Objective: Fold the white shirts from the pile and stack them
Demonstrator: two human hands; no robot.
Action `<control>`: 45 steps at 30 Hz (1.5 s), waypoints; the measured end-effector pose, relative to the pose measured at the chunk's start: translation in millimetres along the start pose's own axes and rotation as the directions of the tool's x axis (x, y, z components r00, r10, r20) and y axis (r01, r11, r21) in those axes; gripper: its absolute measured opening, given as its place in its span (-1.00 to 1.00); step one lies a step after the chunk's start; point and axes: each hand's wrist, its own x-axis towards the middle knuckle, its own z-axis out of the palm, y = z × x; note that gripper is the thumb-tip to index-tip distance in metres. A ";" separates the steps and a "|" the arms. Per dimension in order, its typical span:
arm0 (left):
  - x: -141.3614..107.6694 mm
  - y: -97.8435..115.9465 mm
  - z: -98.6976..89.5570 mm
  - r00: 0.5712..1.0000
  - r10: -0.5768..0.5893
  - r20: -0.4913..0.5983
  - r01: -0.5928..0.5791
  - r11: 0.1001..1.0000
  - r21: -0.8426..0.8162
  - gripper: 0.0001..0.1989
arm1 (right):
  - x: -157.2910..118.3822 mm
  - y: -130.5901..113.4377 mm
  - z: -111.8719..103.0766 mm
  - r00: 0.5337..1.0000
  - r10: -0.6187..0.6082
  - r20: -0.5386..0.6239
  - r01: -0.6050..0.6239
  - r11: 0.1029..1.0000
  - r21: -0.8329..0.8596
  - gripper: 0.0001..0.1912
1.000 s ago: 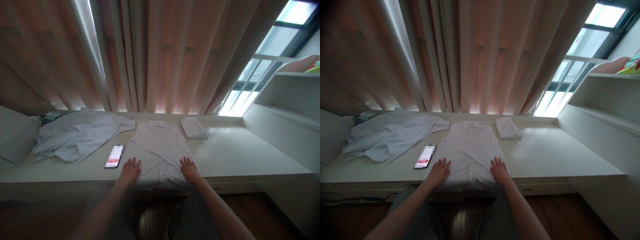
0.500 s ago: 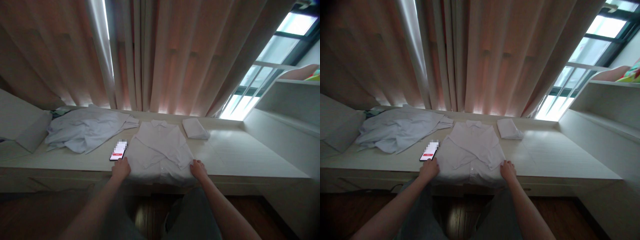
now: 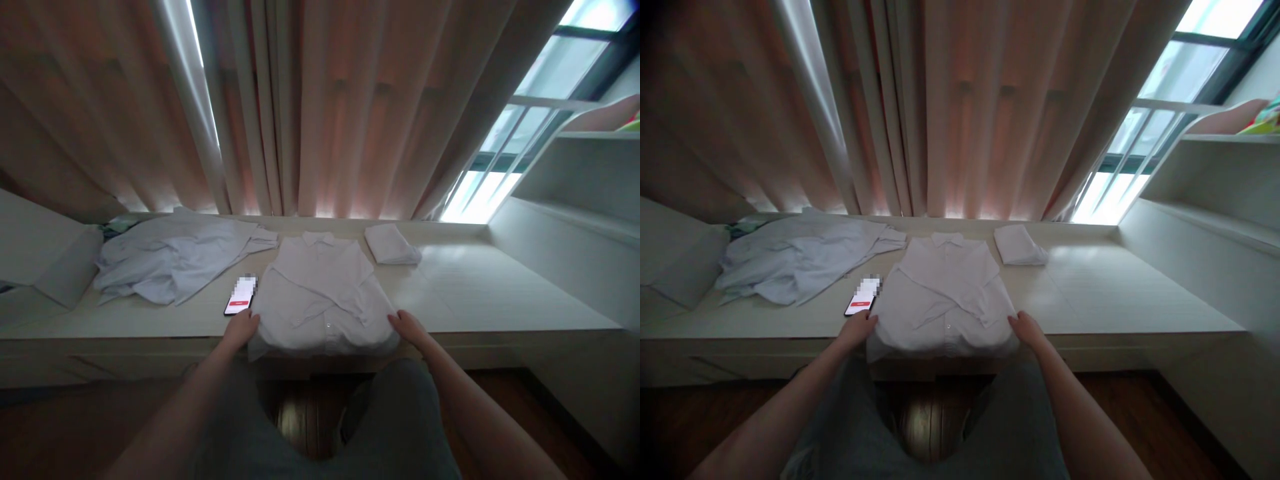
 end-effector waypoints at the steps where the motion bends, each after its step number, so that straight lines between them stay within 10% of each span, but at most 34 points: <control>1: 0.4 1.2 -2.6 1.000 0.009 -0.007 -0.009 1.000 -0.028 -0.68 | 0.3 0.4 -3.8 1.000 -0.009 -0.005 0.009 1.000 0.013 -0.64; 6: 2.3 6.9 -16.1 0.999 -0.049 -0.022 0.036 0.919 -0.392 -0.56 | -3.6 -8.3 -28.4 0.995 -0.087 -0.055 0.100 0.939 0.328 -0.52; 11: 7.0 15.3 -32.7 0.981 0.018 0.193 0.166 0.435 -0.885 -0.61 | -4.3 -26.2 -47.4 0.989 -0.146 -0.007 0.095 0.607 0.789 -0.59; 15: 15.3 18.6 -37.3 0.983 0.070 0.171 0.148 0.260 -0.954 -0.60 | 8.6 -29.4 -46.8 0.981 -0.193 -0.025 0.110 0.440 0.891 -0.58; 19: 23.8 19.3 -28.9 0.986 0.073 0.151 0.120 0.322 -0.939 -0.58 | 26.7 -26.0 -34.4 0.968 -0.252 -0.008 0.137 0.499 0.856 -0.59; 25: 47.1 19.0 -17.9 0.998 0.033 0.060 0.018 0.716 -0.698 -0.77 | 52.4 -22.7 -20.6 0.976 -0.203 -0.072 0.210 0.823 0.527 -0.74; 32: 88.3 16.7 -24.1 0.993 -0.009 -0.120 -0.045 0.899 -0.436 -0.81 | 83.8 -30.9 -24.3 0.978 -0.194 -0.075 0.208 0.884 0.419 -0.76; 39: 140.0 37.9 -40.3 0.988 -0.024 -0.150 -0.070 0.805 -0.590 -0.74 | 136.1 -48.8 -40.8 0.870 -0.213 -0.445 0.380 0.864 0.330 -0.66; 45: 192.7 62.1 -43.5 1.000 -0.018 0.023 0.029 0.497 -0.867 -0.62 | 194.9 -59.4 -46.0 0.924 -0.109 -0.365 0.284 0.837 0.468 -0.64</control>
